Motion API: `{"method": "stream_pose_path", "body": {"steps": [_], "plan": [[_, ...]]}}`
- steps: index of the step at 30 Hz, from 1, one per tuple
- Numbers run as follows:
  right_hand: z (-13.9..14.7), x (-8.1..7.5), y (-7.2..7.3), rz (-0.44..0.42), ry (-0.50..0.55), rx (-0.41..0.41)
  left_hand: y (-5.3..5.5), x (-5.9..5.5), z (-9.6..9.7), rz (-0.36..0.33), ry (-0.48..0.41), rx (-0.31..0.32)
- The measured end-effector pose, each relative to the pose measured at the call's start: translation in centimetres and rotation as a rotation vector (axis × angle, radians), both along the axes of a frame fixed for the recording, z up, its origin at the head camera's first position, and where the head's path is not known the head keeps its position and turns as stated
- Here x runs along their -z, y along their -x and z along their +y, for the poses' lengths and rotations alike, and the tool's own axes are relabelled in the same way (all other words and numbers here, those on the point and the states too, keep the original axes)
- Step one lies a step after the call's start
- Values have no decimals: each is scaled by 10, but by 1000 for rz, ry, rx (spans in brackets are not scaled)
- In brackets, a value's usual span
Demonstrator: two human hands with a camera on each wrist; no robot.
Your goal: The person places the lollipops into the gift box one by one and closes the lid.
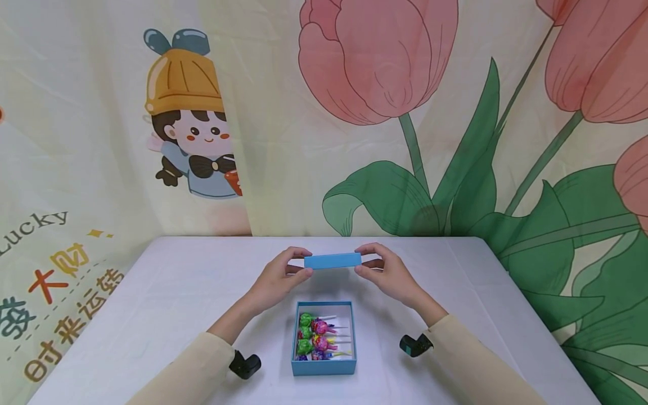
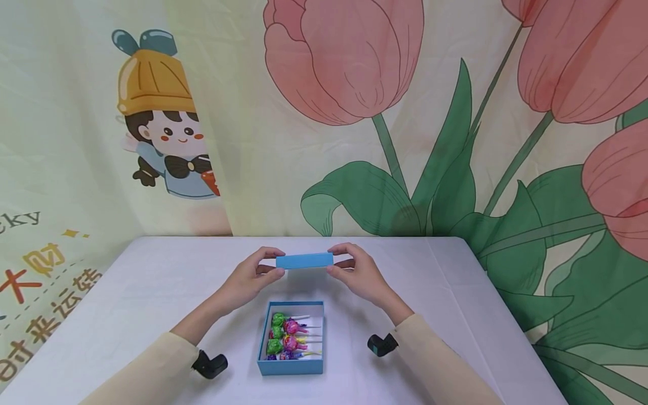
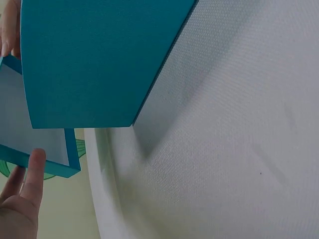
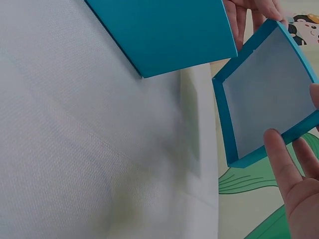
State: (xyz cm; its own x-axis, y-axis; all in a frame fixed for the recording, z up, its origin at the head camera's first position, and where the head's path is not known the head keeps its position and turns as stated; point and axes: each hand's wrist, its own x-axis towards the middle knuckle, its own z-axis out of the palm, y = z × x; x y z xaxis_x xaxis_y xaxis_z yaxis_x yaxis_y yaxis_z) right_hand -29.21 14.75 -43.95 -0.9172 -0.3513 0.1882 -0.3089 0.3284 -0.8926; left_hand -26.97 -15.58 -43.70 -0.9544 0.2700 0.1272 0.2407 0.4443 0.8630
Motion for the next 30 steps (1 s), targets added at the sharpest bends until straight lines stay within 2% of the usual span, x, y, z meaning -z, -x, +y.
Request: {"method": "stream_pose_path", "body": {"steps": [9,19,24,30], "plan": [[-2,0,0,-3,10,-5,0,1,-1,18,-3,-6],[-5,1,-4,0,4,55,-2,3,0,-1,-35,-19],[-7,3,-5,11,13,68,-3,2,2,0,-26,-42],[-9,1,-8,6,29,79,-3,1,2,-11,-50,-40]]}}
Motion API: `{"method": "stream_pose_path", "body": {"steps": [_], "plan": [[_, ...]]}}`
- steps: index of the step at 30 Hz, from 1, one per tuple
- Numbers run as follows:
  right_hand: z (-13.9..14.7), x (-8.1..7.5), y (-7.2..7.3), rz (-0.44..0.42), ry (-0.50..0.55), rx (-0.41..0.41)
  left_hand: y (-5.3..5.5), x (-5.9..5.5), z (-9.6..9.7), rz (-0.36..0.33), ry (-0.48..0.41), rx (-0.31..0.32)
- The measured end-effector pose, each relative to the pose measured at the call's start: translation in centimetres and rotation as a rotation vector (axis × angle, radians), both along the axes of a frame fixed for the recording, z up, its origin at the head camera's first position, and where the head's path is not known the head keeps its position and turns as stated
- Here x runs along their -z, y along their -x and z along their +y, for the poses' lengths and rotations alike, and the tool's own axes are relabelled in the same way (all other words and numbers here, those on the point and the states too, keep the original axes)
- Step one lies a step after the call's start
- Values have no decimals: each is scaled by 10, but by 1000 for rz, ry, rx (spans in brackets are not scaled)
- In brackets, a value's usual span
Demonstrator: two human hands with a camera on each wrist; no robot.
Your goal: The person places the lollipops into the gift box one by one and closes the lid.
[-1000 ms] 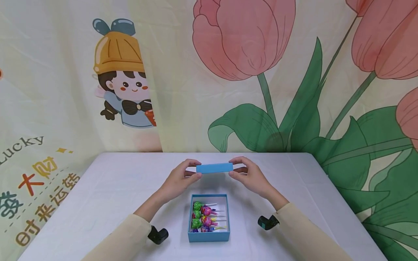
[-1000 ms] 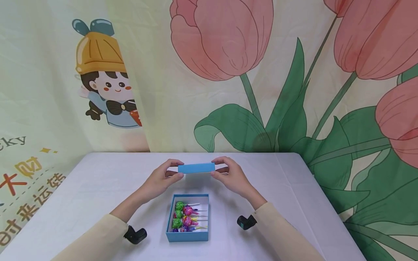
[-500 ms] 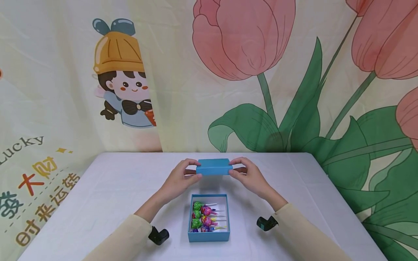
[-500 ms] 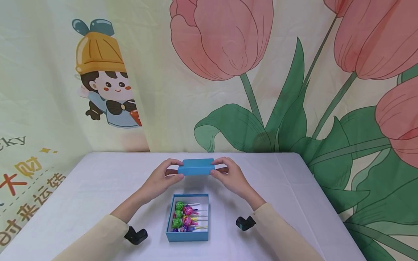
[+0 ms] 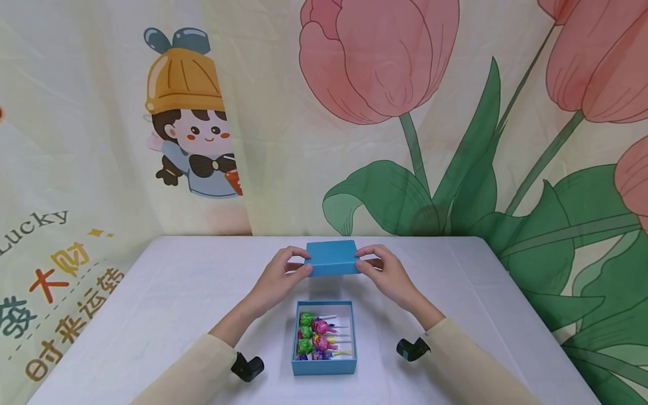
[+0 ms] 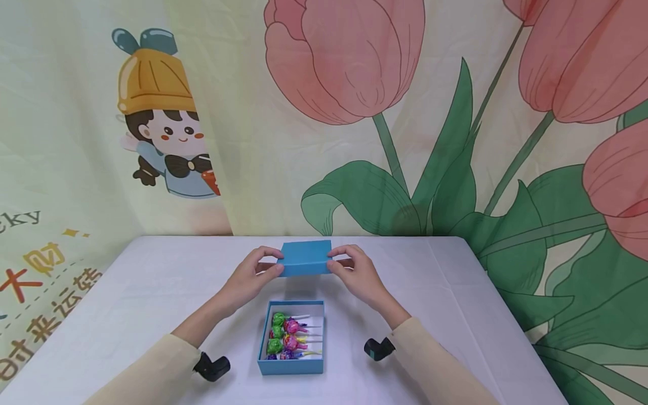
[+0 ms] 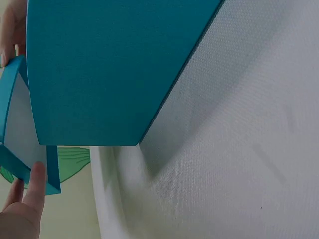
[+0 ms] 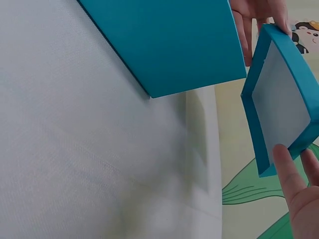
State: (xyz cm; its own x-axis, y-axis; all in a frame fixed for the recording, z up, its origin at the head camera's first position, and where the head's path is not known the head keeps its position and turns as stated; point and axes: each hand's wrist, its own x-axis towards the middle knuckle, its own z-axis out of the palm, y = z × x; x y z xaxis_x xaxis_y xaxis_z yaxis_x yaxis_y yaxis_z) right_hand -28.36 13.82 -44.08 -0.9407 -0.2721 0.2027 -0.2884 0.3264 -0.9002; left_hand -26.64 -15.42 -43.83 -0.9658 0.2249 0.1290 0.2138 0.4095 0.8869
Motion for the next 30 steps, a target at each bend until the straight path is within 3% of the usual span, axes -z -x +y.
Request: {"method": "stream_pose_path", "body": {"steps": [15,30], "plan": [[0,-2,-11,-22,7,-29,-7,1,-2,-59,-44,40],[-7,-12,-35,-118,-2,-2,-26,-4,-8,-73,-31,64]]}}
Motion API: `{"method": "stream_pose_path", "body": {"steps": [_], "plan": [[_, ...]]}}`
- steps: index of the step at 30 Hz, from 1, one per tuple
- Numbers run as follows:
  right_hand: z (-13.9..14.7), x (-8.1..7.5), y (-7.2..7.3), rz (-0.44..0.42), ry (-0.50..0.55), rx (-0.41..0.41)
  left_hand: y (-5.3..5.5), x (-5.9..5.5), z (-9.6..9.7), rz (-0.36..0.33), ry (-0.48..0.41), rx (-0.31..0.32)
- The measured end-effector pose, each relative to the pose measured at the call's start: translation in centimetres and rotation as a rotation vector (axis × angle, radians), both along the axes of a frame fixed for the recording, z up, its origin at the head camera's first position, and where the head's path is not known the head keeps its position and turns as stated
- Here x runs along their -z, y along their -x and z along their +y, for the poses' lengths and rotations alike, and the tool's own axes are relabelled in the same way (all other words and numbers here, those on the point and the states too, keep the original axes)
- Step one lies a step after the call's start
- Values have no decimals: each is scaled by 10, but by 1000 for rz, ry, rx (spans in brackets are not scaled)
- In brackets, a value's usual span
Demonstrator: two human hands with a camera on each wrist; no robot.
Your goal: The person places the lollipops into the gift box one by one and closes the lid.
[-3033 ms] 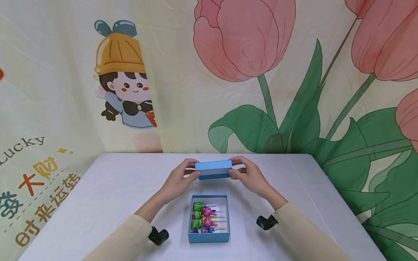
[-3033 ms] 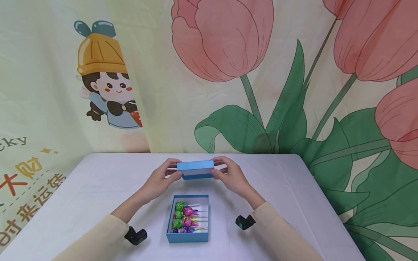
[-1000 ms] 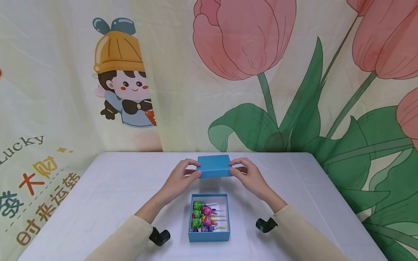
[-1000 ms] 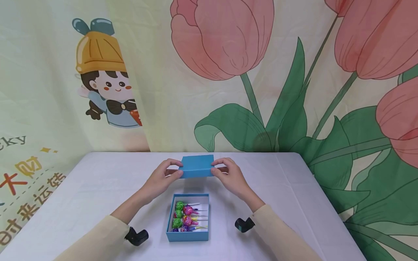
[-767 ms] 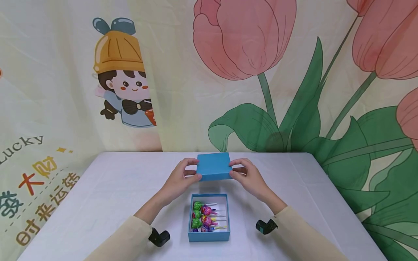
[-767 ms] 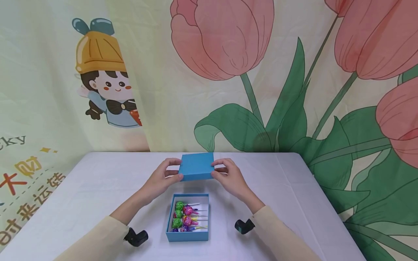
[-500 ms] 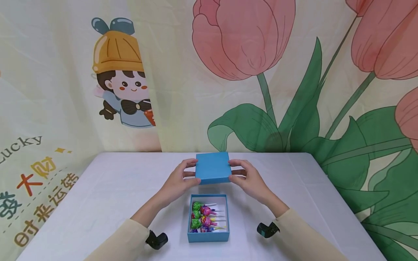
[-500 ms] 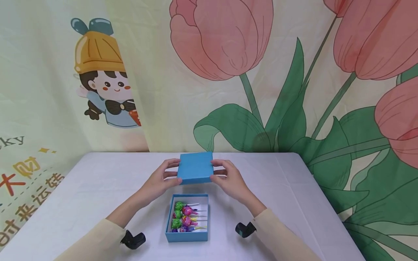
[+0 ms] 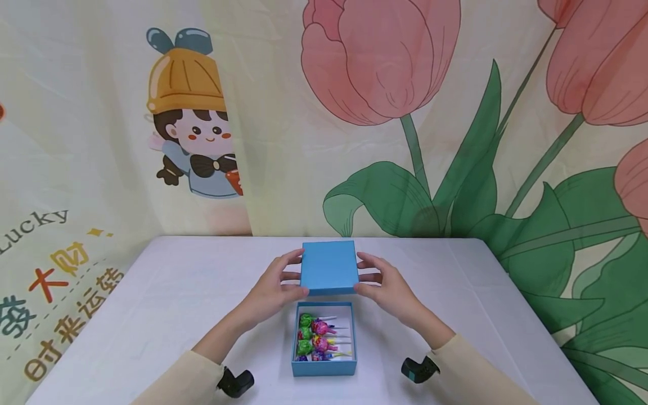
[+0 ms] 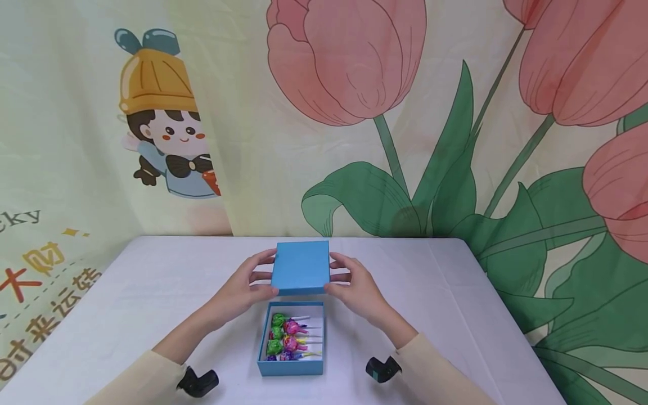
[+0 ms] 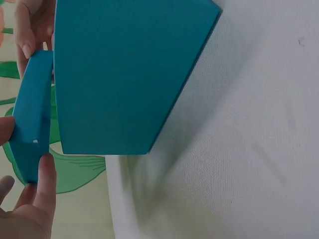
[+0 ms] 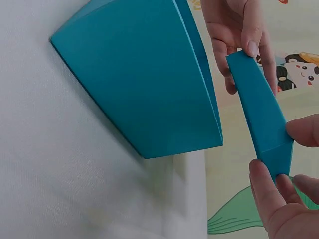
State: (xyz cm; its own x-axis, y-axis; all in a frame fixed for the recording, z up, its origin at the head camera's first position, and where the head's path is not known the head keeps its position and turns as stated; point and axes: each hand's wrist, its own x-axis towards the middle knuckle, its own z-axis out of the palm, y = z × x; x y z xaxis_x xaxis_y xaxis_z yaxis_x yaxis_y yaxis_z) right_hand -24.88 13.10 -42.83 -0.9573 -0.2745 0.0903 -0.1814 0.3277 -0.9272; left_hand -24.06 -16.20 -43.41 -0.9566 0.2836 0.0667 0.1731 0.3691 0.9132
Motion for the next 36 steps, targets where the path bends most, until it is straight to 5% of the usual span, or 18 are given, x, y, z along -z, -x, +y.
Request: {"method": "stream_pose_path", "body": {"steps": [36], "plan": [[4,-10,-24,-50,-50,-42,-26,-17,-4,-116,48,-42]]}}
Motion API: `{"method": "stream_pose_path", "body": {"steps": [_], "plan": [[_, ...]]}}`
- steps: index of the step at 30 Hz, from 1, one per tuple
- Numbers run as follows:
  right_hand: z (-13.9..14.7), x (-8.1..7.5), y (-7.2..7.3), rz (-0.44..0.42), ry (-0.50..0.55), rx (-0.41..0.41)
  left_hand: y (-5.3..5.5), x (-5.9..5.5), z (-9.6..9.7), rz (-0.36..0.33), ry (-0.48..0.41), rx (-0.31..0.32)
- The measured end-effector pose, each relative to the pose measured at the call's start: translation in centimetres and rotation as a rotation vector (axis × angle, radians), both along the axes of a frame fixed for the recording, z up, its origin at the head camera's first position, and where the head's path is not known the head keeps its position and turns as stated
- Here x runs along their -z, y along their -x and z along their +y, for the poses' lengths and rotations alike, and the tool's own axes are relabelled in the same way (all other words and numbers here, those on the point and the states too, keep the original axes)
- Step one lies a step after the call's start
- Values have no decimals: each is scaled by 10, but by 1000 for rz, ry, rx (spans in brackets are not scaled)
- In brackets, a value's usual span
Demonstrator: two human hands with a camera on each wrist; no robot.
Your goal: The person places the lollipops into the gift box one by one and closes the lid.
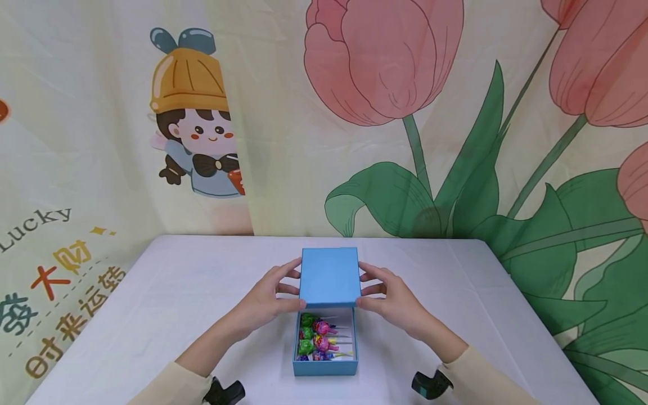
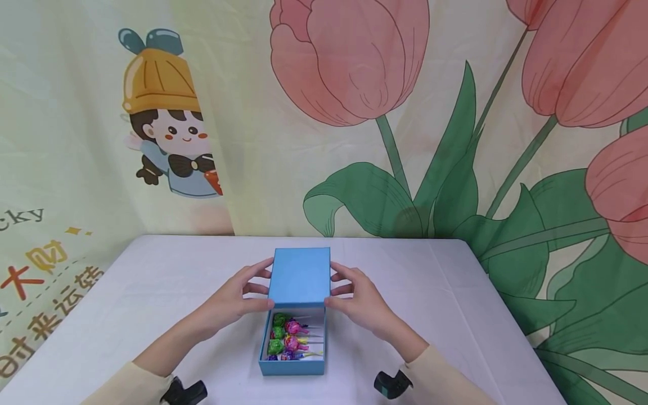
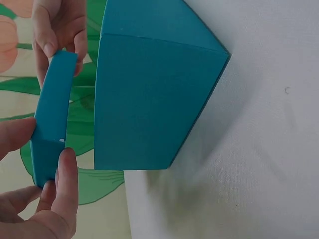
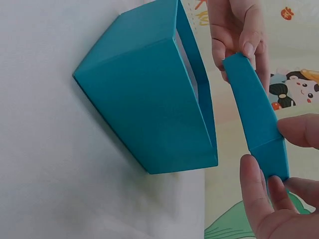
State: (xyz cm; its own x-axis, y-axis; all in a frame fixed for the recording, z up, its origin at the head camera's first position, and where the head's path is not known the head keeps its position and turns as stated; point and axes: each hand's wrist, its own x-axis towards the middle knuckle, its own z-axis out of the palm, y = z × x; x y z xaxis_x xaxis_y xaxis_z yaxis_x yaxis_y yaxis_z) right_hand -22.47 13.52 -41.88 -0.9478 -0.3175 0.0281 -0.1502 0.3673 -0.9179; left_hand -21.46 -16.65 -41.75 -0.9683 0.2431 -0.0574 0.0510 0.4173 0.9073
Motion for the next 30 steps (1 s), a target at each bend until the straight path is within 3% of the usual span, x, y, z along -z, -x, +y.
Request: {"method": "stream_pose_path", "body": {"steps": [7,13,20,30], "plan": [[4,-6,-14,-28,-15,-27,-8,-4,-1,-58,-17,-4],[8,-9,-26,-40,-23,-58,-20,-7,-6,-77,-27,31],[12,-7,-38,-87,-14,-86,-32,-4,-11,-100,-70,91],[14,0,-47,-132,3,-122,-46,2,-14,-137,-93,98]]}}
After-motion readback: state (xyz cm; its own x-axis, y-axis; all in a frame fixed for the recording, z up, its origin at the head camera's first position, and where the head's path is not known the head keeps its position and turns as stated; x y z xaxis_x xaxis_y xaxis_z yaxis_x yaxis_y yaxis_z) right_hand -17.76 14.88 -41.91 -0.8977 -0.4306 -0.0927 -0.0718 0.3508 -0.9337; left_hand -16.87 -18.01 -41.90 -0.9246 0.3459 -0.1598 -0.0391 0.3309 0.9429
